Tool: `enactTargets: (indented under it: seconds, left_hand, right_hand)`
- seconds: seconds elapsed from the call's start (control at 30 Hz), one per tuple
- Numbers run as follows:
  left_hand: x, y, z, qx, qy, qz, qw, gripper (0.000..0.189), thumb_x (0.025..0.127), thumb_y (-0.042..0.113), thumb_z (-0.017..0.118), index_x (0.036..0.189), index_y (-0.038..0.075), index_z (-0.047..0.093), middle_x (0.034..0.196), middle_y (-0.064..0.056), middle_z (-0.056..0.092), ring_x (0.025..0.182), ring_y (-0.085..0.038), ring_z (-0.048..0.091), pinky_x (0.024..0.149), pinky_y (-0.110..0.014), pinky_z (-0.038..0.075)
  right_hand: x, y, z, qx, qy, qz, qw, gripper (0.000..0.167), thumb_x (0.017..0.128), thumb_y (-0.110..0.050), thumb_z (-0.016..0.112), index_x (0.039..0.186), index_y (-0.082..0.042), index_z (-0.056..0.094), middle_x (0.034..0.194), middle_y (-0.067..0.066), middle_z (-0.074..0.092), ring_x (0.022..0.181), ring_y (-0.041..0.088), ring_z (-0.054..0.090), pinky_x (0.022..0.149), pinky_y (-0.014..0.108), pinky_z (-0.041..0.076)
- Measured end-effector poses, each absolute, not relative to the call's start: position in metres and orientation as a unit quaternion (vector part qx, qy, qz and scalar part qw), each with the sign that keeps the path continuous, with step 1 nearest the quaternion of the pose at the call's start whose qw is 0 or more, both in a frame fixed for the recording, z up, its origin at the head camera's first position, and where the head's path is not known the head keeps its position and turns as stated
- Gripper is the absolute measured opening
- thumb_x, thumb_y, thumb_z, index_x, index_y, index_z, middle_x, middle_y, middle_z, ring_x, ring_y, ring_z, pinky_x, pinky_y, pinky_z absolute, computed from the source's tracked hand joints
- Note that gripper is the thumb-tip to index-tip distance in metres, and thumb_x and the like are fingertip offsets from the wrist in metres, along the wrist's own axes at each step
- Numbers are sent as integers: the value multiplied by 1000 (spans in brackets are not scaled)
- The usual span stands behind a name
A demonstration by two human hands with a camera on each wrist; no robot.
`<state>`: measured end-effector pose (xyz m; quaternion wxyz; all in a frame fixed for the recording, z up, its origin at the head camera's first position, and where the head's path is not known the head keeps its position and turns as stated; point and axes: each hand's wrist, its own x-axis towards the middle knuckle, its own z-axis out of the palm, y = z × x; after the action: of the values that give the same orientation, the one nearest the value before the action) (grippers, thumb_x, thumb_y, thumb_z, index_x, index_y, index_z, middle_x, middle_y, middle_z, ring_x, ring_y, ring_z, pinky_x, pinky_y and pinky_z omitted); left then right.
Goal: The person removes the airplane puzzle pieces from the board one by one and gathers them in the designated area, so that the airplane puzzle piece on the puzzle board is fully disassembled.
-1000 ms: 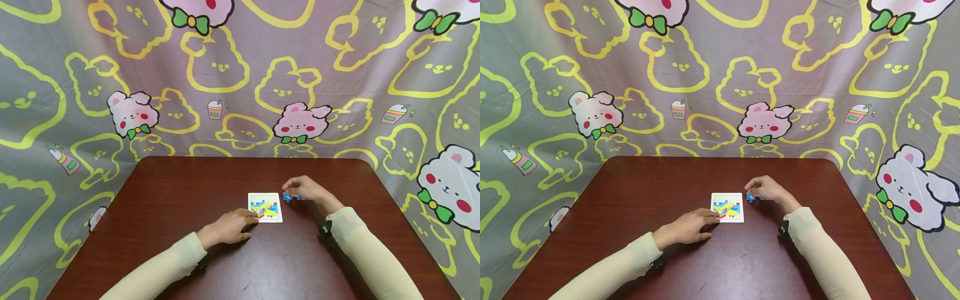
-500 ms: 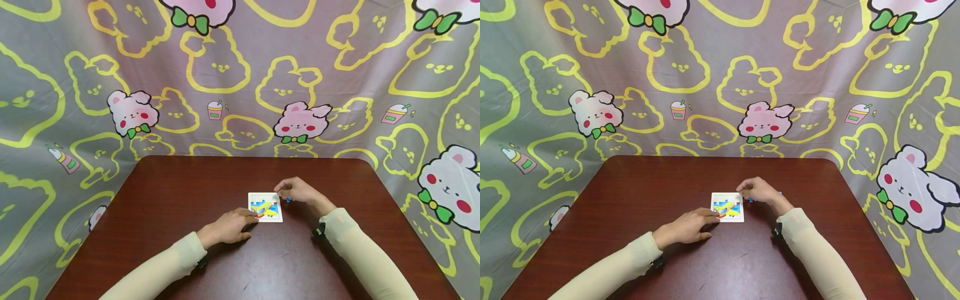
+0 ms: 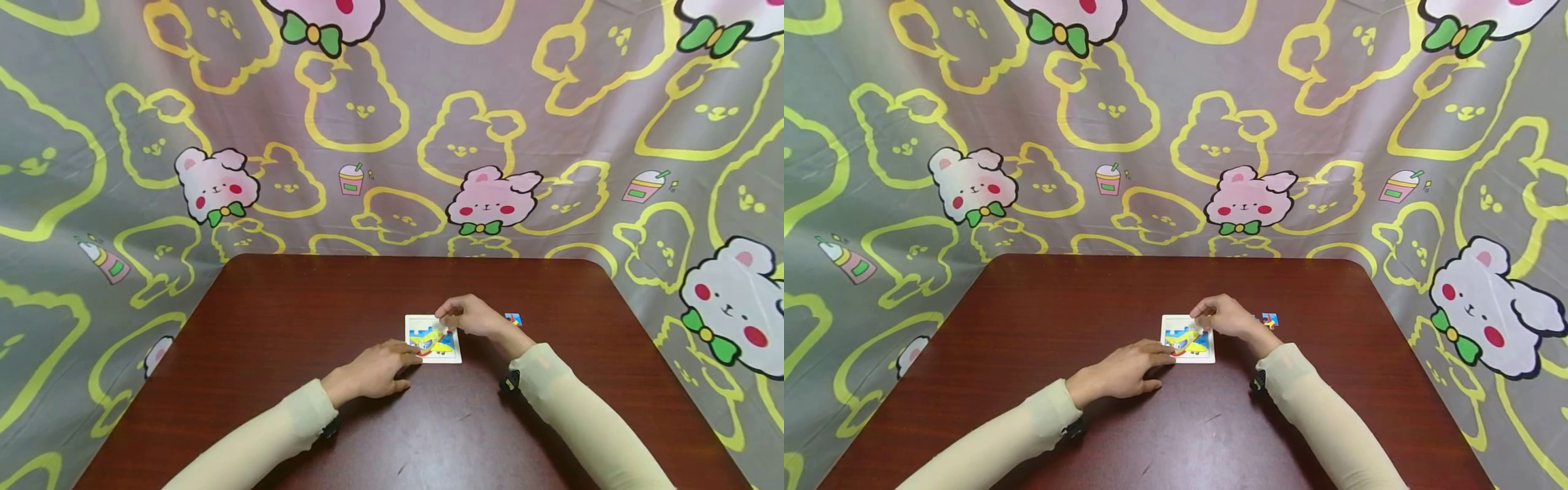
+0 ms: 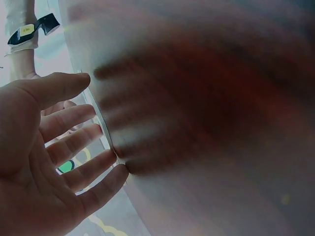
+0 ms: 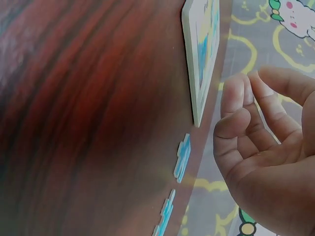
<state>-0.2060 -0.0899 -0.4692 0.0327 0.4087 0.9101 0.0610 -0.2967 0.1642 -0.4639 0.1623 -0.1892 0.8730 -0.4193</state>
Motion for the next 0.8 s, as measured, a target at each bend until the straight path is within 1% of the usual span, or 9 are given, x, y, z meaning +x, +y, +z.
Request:
enactTargets:
  seconds: [0.17, 0.27, 0.4, 0.57, 0.63, 0.7, 0.8]
  left_hand:
    - [-207, -90, -470, 408, 910, 61, 32, 47, 90, 31, 72, 135, 16, 63, 143, -2, 59, 133, -23, 54, 109, -37, 47]
    - [-207, -90, -470, 408, 910, 61, 32, 47, 90, 31, 72, 134, 16, 64, 143, -1, 59, 133, -23, 54, 109, -37, 46]
    - [-207, -90, -470, 409, 910, 62, 33, 47, 90, 30, 72, 134, 15, 64, 144, -1, 58, 133, -23, 53, 110, -38, 45]
    - [-207, -90, -470, 412, 909, 62, 31, 47, 90, 30, 72, 134, 15, 64, 144, -1, 58, 133, -23, 54, 110, -38, 45]
    - [-207, -90, -470, 413, 908, 62, 29, 47, 90, 30, 72, 134, 15, 64, 143, -2, 59, 133, -23, 54, 110, -38, 46]
    - [-207, -90, -470, 413, 908, 62, 27, 47, 90, 30, 72, 134, 15, 64, 143, -2, 59, 132, -23, 54, 109, -38, 46]
    - [-208, -90, -470, 413, 908, 64, 27, 47, 90, 30, 72, 133, 15, 64, 143, -2, 59, 132, -23, 54, 109, -38, 46]
  right_hand:
    - [-296, 158, -466, -188, 871, -423, 162, 20, 92, -13, 68, 109, -6, 73, 88, 14, 72, 74, 22, 65, 55, 27, 45]
    - [-297, 155, -468, -195, 867, -430, 160, 20, 91, -11, 69, 108, -3, 73, 86, 15, 72, 73, 22, 66, 55, 26, 44]
    - [-297, 149, -470, -211, 862, -434, 155, 19, 91, -9, 68, 106, -1, 73, 87, 14, 74, 72, 21, 67, 57, 25, 48]
    - [-295, 143, -469, -228, 855, -439, 158, 18, 91, -7, 67, 105, 2, 73, 97, 16, 75, 71, 22, 70, 64, 32, 56]
    - [-294, 141, -469, -231, 853, -440, 161, 17, 91, -7, 67, 105, 2, 73, 99, 18, 75, 72, 22, 71, 66, 35, 58]
    - [-294, 139, -469, -233, 855, -435, 161, 16, 91, -7, 68, 104, 1, 73, 99, 16, 75, 73, 20, 71, 66, 35, 59]
    - [-297, 136, -472, -235, 864, -417, 158, 14, 91, -8, 68, 103, -4, 75, 98, 11, 76, 74, 14, 68, 66, 30, 57]
